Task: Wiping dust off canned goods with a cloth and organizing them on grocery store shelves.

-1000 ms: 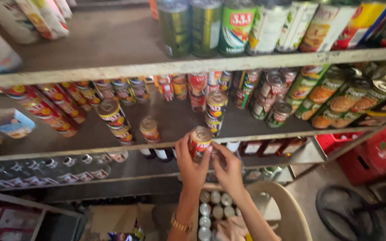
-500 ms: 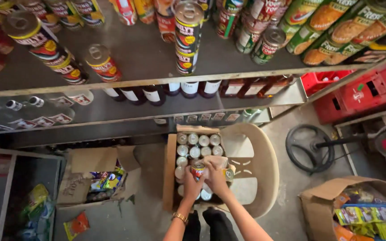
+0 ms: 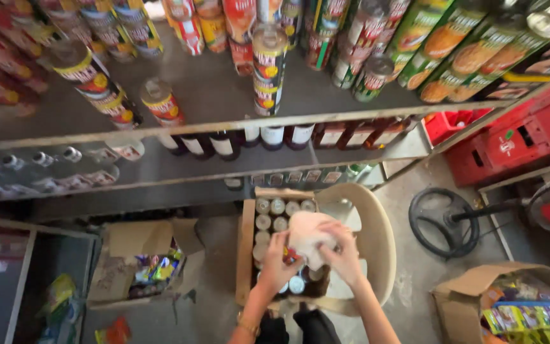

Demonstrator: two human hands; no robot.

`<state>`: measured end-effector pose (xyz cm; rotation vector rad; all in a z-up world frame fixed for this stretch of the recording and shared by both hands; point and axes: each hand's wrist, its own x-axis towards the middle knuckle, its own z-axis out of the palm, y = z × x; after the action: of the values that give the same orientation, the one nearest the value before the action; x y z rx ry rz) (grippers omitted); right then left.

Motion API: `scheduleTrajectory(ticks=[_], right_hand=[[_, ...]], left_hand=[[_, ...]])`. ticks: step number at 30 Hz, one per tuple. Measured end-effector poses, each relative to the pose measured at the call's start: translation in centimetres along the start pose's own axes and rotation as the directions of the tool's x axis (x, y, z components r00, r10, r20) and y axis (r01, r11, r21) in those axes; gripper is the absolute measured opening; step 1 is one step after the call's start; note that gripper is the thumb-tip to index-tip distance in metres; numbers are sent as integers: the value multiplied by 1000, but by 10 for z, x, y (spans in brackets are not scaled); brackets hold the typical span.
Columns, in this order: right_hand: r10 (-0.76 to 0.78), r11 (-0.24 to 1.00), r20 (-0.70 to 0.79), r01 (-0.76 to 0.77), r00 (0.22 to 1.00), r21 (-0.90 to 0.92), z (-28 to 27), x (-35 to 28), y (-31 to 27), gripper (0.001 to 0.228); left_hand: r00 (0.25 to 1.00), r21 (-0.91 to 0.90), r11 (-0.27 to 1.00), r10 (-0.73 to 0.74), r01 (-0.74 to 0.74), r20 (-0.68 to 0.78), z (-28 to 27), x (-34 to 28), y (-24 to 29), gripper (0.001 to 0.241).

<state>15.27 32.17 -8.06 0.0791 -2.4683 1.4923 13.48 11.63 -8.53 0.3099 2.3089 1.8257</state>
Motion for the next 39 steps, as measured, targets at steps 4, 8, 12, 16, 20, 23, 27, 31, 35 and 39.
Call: scheduleTrajectory(ticks=[4,8,12,16,20,23,27,31,35,39], right_hand=[[-77,975,122,49,990,218,-13,33,-116,49],[-40,990,85,28,996,137,-19,36,-107,37],[83,904,187,-153,979,398,-35,48,-127,39],[-27,971,305,-48,952,236,-52,58,-171,36],[-94,994,124,85,988,75,-47,55,-174,36],[-52,995,-83,58,995,81,-43,56,-160,34],[-69,995,-74,75,995,72,-60,58,-175,36],[-201,980,116,198,973,36,-70,48,-203,39],[-320,947,128,311,939,81,-62,55,-218,36],[-227,974,26,228,973,-7,-57,63,-213,39]], left_hand=[[982,-108,980,173,-164,79,-17,1,46,57],[972,-65,979,200,-193,122,-42,-6,92,66],[942,-5,947,321,-322,103,-59,-15,122,66],[940,-8,944,328,-329,94,-55,-20,126,69],[943,179,926,327,-333,66,-46,-17,117,74],[898,250,865,434,-436,65,-48,-15,135,71],[916,259,890,400,-376,-44,-46,-15,151,68],[881,228,867,468,-444,-65,-48,-26,152,68],[880,307,846,472,-436,-49,-39,-19,125,68],[901,322,864,428,-387,-65,-47,-32,139,64]])
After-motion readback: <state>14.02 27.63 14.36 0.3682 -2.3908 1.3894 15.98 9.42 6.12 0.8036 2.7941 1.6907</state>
